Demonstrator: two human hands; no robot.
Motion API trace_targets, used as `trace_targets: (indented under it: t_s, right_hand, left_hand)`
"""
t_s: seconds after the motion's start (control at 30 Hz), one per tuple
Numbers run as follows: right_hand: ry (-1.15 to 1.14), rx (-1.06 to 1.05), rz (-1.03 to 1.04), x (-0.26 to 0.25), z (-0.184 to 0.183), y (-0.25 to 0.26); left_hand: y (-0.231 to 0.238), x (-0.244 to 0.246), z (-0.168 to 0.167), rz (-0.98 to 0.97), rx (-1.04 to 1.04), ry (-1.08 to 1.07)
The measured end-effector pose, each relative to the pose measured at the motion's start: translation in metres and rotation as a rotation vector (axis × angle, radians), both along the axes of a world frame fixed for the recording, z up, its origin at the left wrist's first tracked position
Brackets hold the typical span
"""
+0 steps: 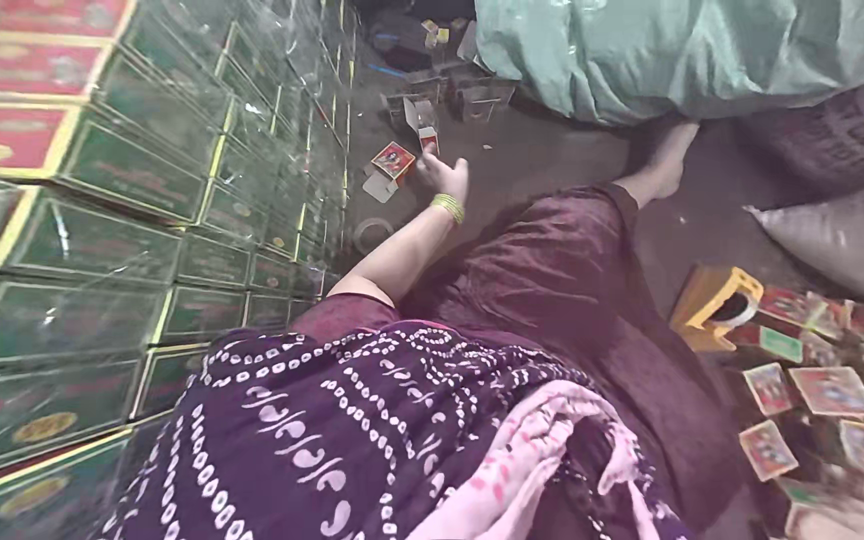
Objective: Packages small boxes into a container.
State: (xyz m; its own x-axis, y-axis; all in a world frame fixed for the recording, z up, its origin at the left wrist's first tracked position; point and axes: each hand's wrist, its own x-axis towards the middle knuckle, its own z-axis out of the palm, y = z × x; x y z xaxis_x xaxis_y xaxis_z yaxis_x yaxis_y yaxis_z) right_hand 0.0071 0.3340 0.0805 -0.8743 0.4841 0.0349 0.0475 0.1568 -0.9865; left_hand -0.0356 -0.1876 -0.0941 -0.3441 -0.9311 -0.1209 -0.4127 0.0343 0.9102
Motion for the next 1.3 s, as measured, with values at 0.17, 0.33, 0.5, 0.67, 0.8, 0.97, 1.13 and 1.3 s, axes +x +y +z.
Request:
trace_targets:
  t_s: [0.17,0.33,0.5,0.67,0.8,0.97,1.13,1.3]
  right_hand:
    - [-0.039,-0.079,0.017,-0.002,-0.080,0.069]
    - [-0.091,0.090,-0.047,0.023,-0.067,0.086]
    - [-0.297,0.306,-0.144,0.066,-0.057,0.119]
    - [-0.797,0.569,-0.060,0.109,-0.086,0.184]
    - [-1.142,0.808,0.107,0.129,-0.122,0.198]
    - [-1.247,0.789,0.265,0.158,-0.160,0.188]
    - [-1.307,0.735,0.436,0.156,-0.143,0.162]
    - [-1.204,0.755,0.505,0.172,-0.149,0.159]
  left_hand:
    - [-0.094,-0.006,-0.040,-0.114,-0.212,-0.215]
    - [-0.115,-0.018,-0.056,-0.202,-0.117,-0.048]
    - [-0.034,-0.006,-0.024,-0.409,-0.497,0.032]
    - [0.073,0.005,0.026,-0.747,-0.413,0.549]
    - [0.152,0.014,0.059,-1.099,-0.341,0.689]
    - [0.243,0.037,0.104,-1.543,0.099,0.759]
    - [0.300,0.052,0.083,-1.849,0.194,0.627]
    - [0.310,0.043,0.046,-1.956,0.481,0.493]
